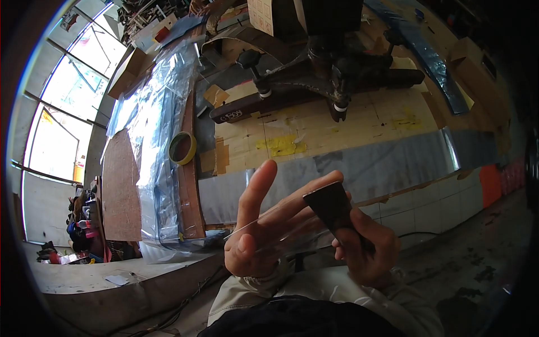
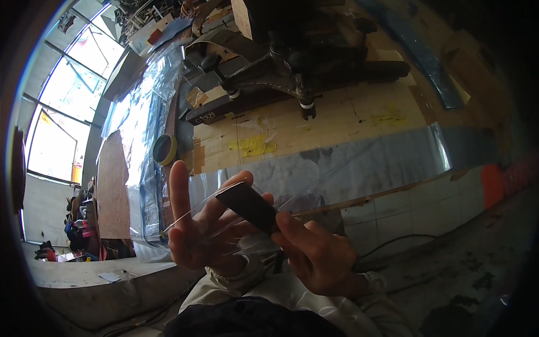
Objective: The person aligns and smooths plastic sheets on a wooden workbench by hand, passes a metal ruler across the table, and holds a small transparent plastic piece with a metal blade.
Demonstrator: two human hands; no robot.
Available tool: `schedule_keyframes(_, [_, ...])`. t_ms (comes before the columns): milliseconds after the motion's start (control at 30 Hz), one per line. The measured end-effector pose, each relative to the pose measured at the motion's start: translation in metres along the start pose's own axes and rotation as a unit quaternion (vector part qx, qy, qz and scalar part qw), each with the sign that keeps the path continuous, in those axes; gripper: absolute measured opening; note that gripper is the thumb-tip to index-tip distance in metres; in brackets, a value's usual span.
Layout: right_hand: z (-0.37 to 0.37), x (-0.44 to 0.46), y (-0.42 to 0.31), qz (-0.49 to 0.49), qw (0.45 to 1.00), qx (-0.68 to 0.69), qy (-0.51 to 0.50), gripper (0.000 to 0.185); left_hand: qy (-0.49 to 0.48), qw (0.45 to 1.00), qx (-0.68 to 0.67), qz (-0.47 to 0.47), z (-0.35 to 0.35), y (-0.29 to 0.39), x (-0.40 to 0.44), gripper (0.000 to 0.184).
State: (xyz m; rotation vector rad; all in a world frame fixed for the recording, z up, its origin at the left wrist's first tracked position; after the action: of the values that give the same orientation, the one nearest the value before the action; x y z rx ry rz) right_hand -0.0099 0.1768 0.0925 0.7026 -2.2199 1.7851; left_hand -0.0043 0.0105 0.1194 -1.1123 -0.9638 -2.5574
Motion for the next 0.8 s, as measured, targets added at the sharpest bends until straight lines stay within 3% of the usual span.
schedule_keyframes(33, [0.000,0.000,-0.001,-0.002,1.000,-0.004,0.001,0.042,-0.006,0.999,0.017,-0.032,0.002,0.002,0.002,0.067])
schedule_keyframes(667, [0.003,0.004,0.000,0.014,1.000,0.007,0.007,0.038,-0.010,0.998,0.019,-0.060,-0.001,0.002,0.000,0.065])
schedule_keyframes(800, [0.004,0.005,0.013,0.109,0.985,0.131,0.015,0.034,0.040,0.999,0.011,-0.034,-0.002,-0.013,0.009,0.071])
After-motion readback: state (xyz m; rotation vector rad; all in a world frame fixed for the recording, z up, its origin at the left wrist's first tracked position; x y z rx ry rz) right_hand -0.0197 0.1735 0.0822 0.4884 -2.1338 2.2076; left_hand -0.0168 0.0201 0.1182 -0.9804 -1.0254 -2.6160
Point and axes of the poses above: each hand's wrist, its own x-axis towards the middle knuckle, its own z-axis out of the palm, y = z × x, the point moved 3 cm from there along x, towards the middle knuckle, and after that the axes turned 14 degrees about z, right-handed, at the moved point
